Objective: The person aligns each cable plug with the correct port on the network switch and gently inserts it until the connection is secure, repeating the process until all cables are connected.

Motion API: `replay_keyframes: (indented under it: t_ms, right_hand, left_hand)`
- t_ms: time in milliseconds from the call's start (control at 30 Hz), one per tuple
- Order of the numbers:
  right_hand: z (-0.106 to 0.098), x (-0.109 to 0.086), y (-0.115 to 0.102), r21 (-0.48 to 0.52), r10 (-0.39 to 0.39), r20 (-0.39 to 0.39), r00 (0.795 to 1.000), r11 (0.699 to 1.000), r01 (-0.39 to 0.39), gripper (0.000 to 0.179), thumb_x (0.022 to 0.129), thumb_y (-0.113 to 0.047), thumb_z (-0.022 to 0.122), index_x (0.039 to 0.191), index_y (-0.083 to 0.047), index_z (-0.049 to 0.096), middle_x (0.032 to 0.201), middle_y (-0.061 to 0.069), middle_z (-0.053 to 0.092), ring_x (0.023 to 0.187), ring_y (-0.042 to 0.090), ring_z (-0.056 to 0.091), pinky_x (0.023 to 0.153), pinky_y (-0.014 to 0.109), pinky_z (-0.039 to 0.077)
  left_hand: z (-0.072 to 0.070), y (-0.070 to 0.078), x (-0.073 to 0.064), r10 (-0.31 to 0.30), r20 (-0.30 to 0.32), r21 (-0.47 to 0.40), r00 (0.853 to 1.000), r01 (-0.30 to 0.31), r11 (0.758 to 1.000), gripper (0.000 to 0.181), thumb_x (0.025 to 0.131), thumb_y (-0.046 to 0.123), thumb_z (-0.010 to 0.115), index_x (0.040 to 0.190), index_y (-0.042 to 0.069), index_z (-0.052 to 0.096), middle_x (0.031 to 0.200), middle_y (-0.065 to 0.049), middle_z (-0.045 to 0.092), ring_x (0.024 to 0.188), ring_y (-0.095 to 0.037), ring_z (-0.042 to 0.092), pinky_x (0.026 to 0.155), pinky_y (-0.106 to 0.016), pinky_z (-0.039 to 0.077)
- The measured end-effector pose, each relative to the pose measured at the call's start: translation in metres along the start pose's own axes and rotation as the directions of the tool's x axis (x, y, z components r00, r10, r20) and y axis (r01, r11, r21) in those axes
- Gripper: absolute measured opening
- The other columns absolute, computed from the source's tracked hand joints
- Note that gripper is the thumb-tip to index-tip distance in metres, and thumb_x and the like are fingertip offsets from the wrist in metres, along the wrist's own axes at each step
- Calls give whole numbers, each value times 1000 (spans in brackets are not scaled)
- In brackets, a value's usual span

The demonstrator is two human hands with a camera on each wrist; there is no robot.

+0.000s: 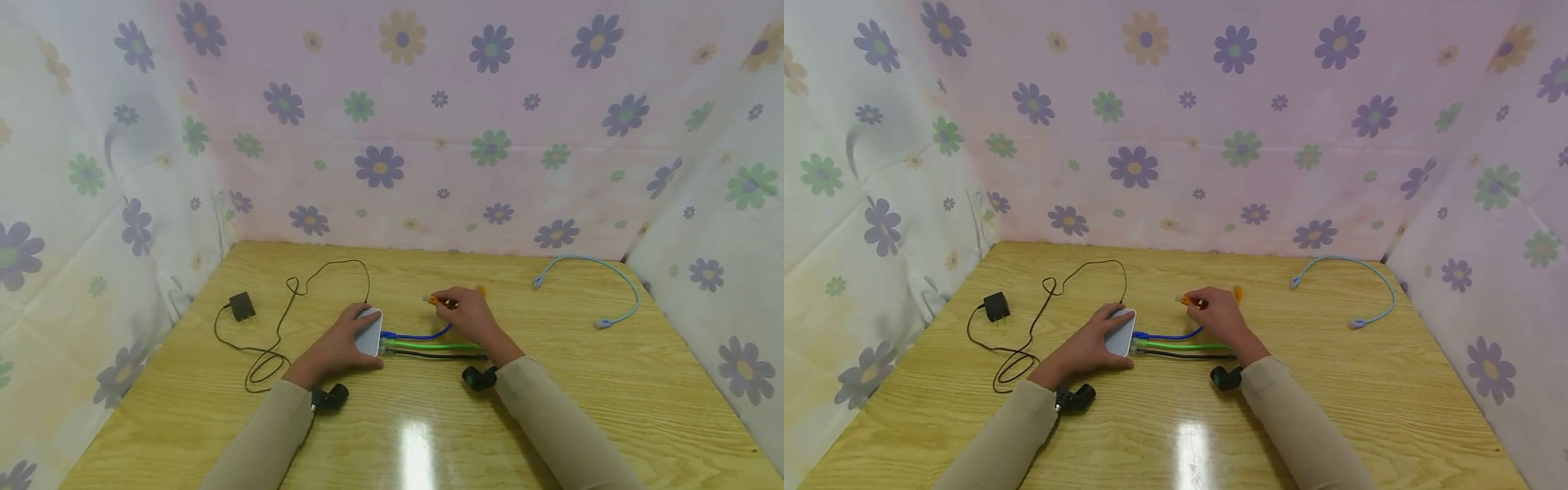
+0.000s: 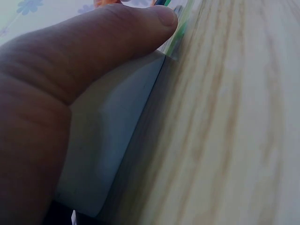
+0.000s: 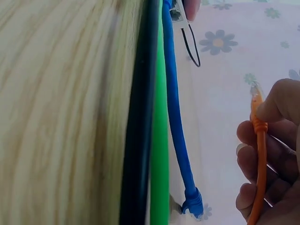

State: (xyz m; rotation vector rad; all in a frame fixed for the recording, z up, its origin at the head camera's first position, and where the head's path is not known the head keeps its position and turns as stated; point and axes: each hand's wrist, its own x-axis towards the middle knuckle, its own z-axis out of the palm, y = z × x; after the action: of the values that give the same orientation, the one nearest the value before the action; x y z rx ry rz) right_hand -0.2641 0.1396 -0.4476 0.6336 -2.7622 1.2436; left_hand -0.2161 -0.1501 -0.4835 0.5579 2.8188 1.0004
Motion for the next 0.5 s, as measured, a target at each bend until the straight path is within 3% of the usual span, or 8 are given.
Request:
replay_keyframes:
  t_ms: [267,500]
  right_hand:
    - [7,9,-6,-97,-60,71,996,993,66,28,91,-18,59,113,-10,73,98,4,71,72,11,56,60,27,45]
    - [13,17,-10,-111,-69,119,991,990,82,29,92,-19,57,116,-12,72,99,3,70,67,12,51,57,28,41]
  left_hand:
    - [1,-2,0,5,-3,-8,1000,-5,1000,98,67,54,83,150,29,38,157,0,23,123,-27,43,85,-37,47]
    - [0,-2,1,1,2,3,1000,-1,1000,99,66,57,82,150,29,38,157,0,22,126,-26,42,88,-39,46]
